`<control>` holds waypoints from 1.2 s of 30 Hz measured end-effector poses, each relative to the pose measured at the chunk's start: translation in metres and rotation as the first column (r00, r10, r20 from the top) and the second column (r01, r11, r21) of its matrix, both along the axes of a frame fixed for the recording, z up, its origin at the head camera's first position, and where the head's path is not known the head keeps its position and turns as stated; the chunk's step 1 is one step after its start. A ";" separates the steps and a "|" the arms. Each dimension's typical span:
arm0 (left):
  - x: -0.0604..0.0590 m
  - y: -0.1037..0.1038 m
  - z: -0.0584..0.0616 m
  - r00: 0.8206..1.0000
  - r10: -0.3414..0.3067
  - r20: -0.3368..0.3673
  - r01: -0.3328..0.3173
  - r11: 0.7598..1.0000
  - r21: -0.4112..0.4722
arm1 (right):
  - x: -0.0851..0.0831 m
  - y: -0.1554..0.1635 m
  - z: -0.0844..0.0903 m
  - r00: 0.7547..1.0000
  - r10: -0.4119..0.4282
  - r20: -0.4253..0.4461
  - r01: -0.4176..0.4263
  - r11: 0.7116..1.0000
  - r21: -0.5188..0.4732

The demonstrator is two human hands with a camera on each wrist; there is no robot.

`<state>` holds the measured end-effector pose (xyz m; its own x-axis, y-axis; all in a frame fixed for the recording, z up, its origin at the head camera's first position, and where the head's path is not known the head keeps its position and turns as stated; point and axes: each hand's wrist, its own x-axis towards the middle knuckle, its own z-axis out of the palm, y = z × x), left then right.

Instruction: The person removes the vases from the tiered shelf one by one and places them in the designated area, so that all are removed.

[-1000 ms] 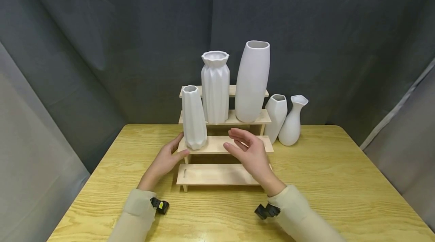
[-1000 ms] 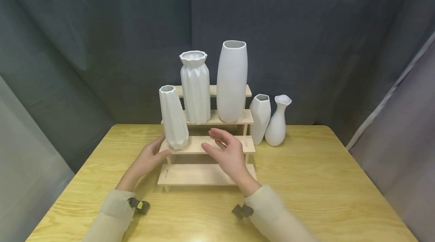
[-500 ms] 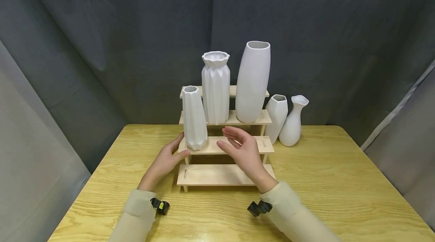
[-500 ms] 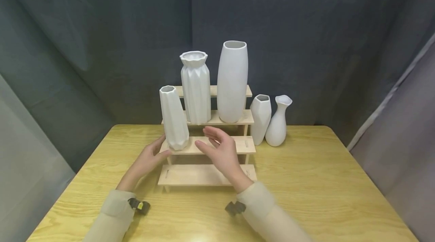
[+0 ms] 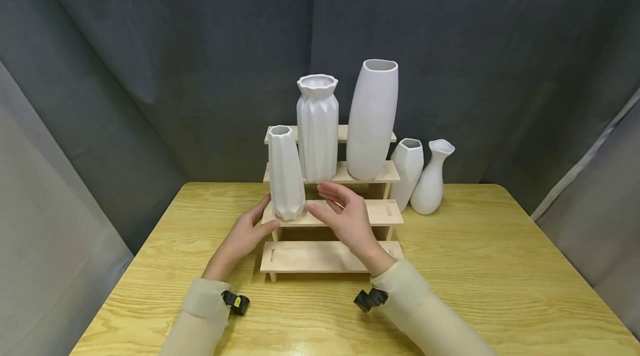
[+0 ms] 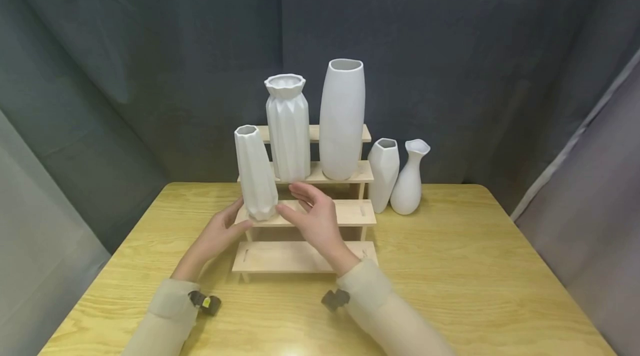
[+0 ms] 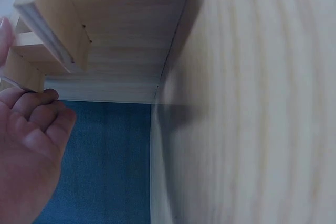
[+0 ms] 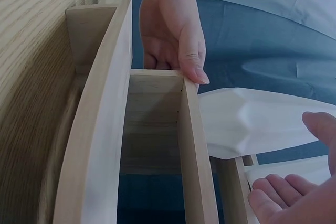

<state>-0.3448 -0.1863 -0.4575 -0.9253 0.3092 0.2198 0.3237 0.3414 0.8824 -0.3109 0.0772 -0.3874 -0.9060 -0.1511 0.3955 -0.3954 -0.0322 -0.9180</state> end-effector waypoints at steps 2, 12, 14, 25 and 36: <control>0.003 0.001 0.006 1.000 -0.005 0.001 0.005 1.000 -0.001 | -0.003 -0.002 -0.003 1.000 -0.005 -0.007 0.005 1.000 0.001; 0.021 0.007 0.032 1.000 -0.022 -0.008 0.022 1.000 -0.004 | -0.012 -0.010 -0.007 0.998 -0.017 -0.053 0.018 1.000 0.018; 0.020 0.007 0.032 1.000 -0.019 -0.005 0.019 1.000 -0.005 | -0.014 -0.013 -0.007 0.998 -0.016 -0.058 0.018 1.000 0.021; 0.018 0.006 0.033 1.000 -0.029 0.001 0.029 1.000 -0.005 | -0.019 -0.021 -0.005 0.998 -0.035 -0.052 0.036 0.999 0.031; 0.016 0.006 0.025 1.000 -0.014 0.017 0.014 1.000 0.000 | -0.002 -0.030 0.014 1.000 -0.003 -0.002 0.003 0.999 0.044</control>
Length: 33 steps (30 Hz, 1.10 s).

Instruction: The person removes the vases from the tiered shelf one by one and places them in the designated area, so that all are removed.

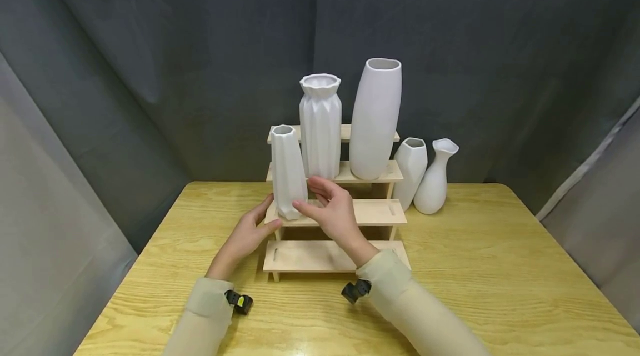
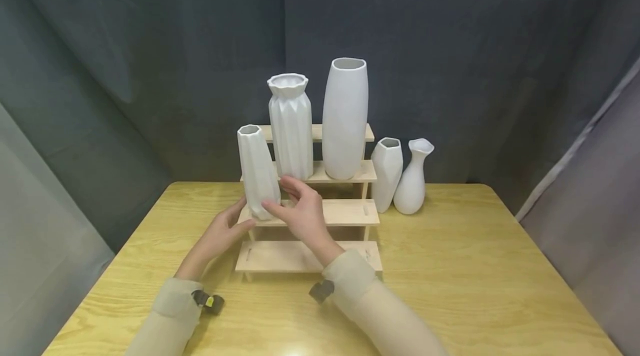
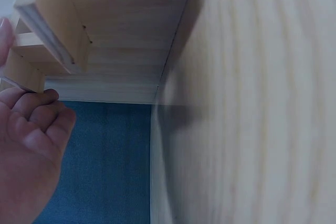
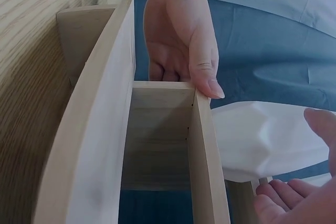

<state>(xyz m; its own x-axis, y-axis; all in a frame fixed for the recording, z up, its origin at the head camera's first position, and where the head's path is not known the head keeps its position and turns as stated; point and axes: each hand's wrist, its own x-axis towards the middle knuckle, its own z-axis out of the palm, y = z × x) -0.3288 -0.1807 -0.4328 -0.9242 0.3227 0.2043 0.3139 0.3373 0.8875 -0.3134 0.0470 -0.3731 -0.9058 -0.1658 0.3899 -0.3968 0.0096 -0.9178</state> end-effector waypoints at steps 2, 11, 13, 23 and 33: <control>-0.006 -0.002 -0.009 1.000 0.004 -0.008 -0.004 1.000 -0.002 | 0.006 -0.002 0.008 1.000 0.009 0.007 -0.009 1.000 0.001; -0.017 -0.007 -0.027 0.998 0.013 -0.054 -0.013 1.000 -0.011 | -0.014 -0.009 -0.007 1.000 0.019 -0.013 -0.019 1.000 -0.010; -0.016 -0.006 -0.027 0.998 0.015 -0.058 -0.015 1.000 -0.010 | -0.020 -0.011 -0.013 1.000 0.007 -0.023 -0.007 1.000 -0.010; -0.015 -0.006 -0.028 0.999 0.020 -0.047 -0.020 1.000 -0.009 | -0.025 -0.017 -0.017 0.996 -0.059 -0.074 0.061 0.998 0.027; -0.017 -0.007 -0.026 0.998 0.007 -0.055 -0.008 1.000 -0.009 | -0.024 -0.022 -0.012 0.987 -0.121 -0.104 0.133 0.984 0.116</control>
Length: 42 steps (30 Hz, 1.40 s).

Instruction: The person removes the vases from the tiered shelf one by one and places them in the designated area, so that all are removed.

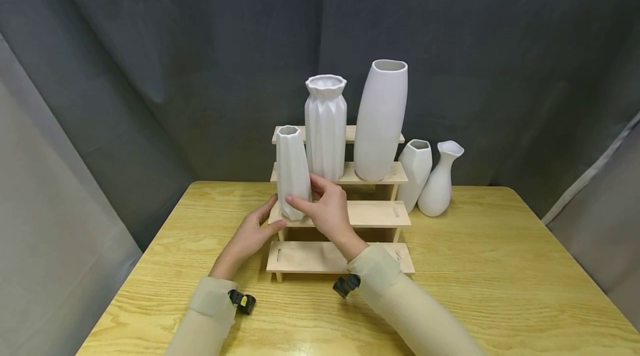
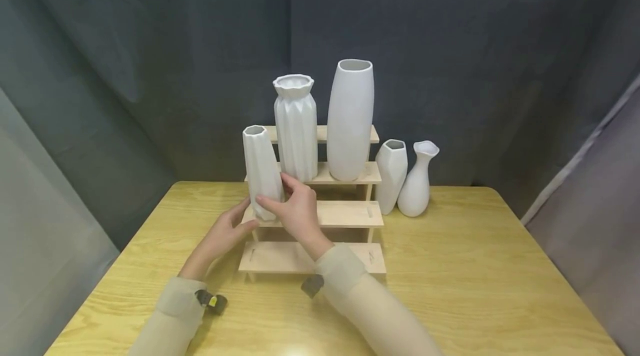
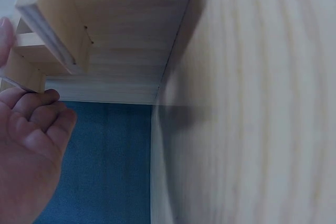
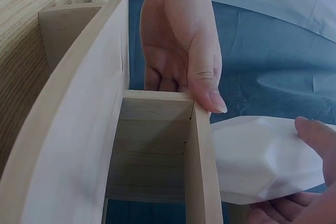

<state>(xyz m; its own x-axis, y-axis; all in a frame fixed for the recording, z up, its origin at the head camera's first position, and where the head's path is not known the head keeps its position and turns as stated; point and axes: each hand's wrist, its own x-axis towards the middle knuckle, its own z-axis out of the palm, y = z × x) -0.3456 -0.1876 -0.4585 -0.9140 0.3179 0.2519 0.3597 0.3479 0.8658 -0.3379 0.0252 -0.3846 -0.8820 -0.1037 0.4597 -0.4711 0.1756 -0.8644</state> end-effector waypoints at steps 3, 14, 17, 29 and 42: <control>0.000 0.001 0.001 1.000 0.001 -0.004 -0.001 1.000 -0.006 | 0.001 0.001 0.000 1.000 -0.008 0.000 0.008 1.000 0.013; 0.001 0.007 0.003 1.000 0.000 0.002 0.000 1.000 -0.012 | 0.005 0.005 0.001 0.999 -0.020 -0.028 0.020 1.000 -0.006; 0.001 0.008 0.004 1.000 -0.006 0.002 0.006 1.000 -0.008 | 0.007 0.007 0.001 1.000 -0.014 -0.027 0.013 1.000 -0.023; 0.002 0.002 0.000 0.998 0.054 0.022 -0.052 0.997 -0.061 | 0.031 0.020 0.013 0.998 0.051 0.027 -0.047 0.992 -0.119; 0.005 0.002 0.003 0.998 0.044 0.036 -0.043 0.999 -0.030 | 0.048 0.036 0.019 0.996 0.055 0.065 -0.048 0.993 -0.107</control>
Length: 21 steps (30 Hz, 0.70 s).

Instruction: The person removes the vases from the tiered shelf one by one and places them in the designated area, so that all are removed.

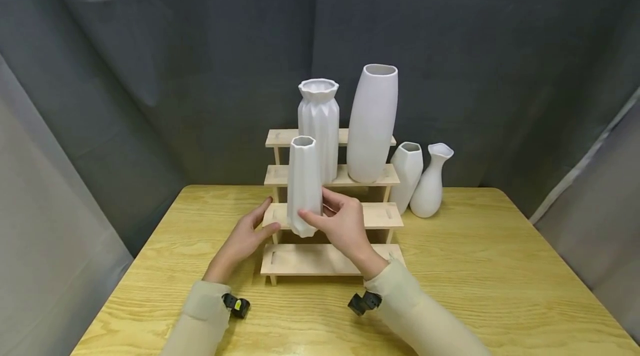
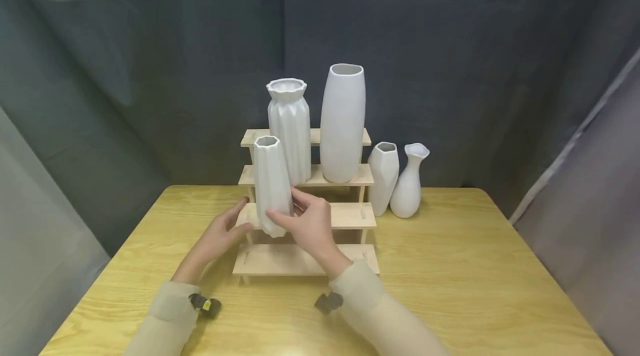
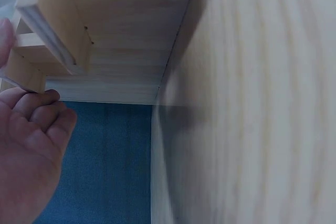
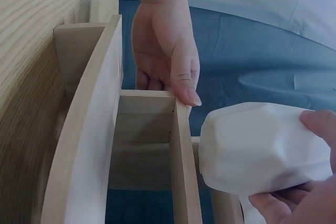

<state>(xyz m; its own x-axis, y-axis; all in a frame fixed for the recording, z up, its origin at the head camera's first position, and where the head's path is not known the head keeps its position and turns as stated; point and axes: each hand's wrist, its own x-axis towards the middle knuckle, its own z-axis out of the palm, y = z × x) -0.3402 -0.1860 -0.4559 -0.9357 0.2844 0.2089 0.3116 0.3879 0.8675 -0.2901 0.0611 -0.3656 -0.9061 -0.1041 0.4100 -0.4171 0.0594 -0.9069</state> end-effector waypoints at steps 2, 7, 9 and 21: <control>0.000 0.000 0.000 1.000 -0.002 0.000 0.002 1.000 0.003 | -0.004 0.002 -0.007 1.000 0.003 0.004 -0.003 1.000 -0.009; -0.001 0.000 0.000 1.000 -0.012 -0.003 0.012 1.000 0.015 | -0.006 0.009 -0.017 1.000 0.019 0.006 -0.019 1.000 -0.025; 0.000 0.000 0.001 1.000 -0.018 -0.003 0.018 1.000 0.022 | -0.004 0.011 -0.018 1.000 0.030 0.008 -0.029 0.999 -0.028; -0.002 0.001 -0.002 1.000 -0.012 0.024 0.012 0.999 0.035 | 0.008 0.025 -0.024 0.995 0.077 0.063 -0.073 0.996 -0.056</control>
